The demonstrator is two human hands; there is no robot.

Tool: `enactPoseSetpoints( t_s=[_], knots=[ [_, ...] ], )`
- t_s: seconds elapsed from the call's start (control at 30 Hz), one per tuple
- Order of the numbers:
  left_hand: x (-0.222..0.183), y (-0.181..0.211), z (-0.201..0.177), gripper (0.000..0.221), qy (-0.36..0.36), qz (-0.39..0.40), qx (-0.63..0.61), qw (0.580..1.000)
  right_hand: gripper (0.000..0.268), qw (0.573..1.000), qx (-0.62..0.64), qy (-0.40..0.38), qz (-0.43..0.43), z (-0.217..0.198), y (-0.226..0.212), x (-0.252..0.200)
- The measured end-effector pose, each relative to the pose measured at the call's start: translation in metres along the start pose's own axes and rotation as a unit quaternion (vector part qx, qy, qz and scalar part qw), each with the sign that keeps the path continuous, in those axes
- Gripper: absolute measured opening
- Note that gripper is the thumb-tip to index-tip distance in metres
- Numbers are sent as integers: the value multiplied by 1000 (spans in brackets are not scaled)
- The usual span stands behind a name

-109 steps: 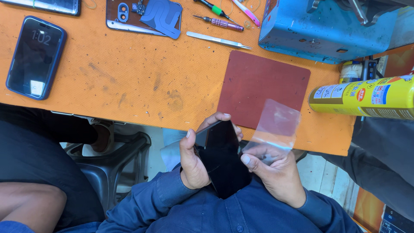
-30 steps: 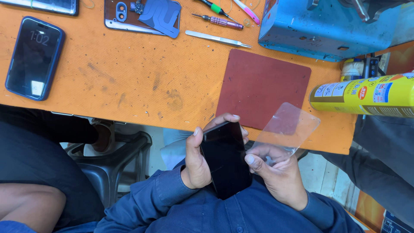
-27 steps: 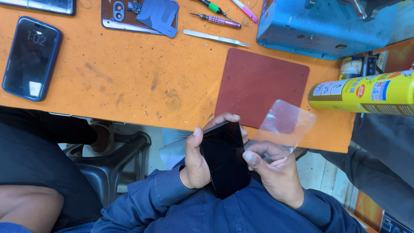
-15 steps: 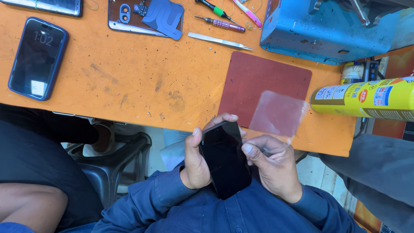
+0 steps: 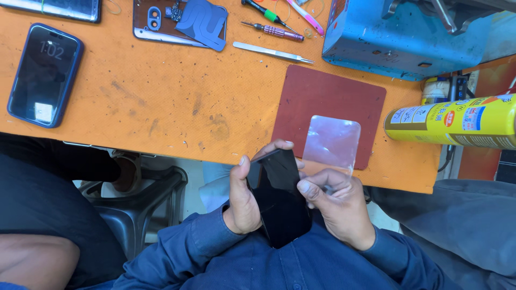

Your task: The person cleans a mobile phone screen using a spray and a cloth, then begins to peel a layer from the internal frame of a disassembled device.

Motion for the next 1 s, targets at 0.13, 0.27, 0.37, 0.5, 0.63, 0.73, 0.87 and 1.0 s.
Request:
enactPoseSetpoints(
  t_s=[0.13, 0.27, 0.37, 0.5, 0.63, 0.73, 0.87, 1.0],
  knots=[
    [6, 3, -5, 83, 5, 40, -31, 999, 20, 999, 25, -39, -28, 2, -14, 10],
    [11, 0, -8, 90, -28, 18, -100, 994, 32, 993, -70, 26, -92, -15, -40, -3],
    [12, 0, -16, 90, -9, 6, -168, 986, 48, 919, -233, 220, -229, -45, -67, -36],
    [17, 2, -17, 89, 27, 19, -142, 989, 69, 741, -333, 436, -386, -96, -87, -74],
    [23, 7, -6, 91, 10, 0, -126, 992, 99, 709, -365, 490, -351, -134, -95, -60],
    [22, 12, -2, 91, 32, 15, -129, 991, 107, 685, -451, 480, -312, -145, -106, -39],
    [25, 19, 1, 95, 34, 29, -103, 994, 109, 705, -462, 437, -315, -166, -103, -26],
    [36, 28, 8, 94, 0, 53, -110, 993, 103, 754, -428, 346, -357, -180, -107, -31]
  ],
)
Point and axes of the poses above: each hand's wrist, its own x-axis towards the middle knuckle, its own z-axis out of the palm, y = z × x, the point moved 7 cm from there along x, towards the middle knuckle, and after that the axes turned 11 degrees about -y, right-handed, at the moved point
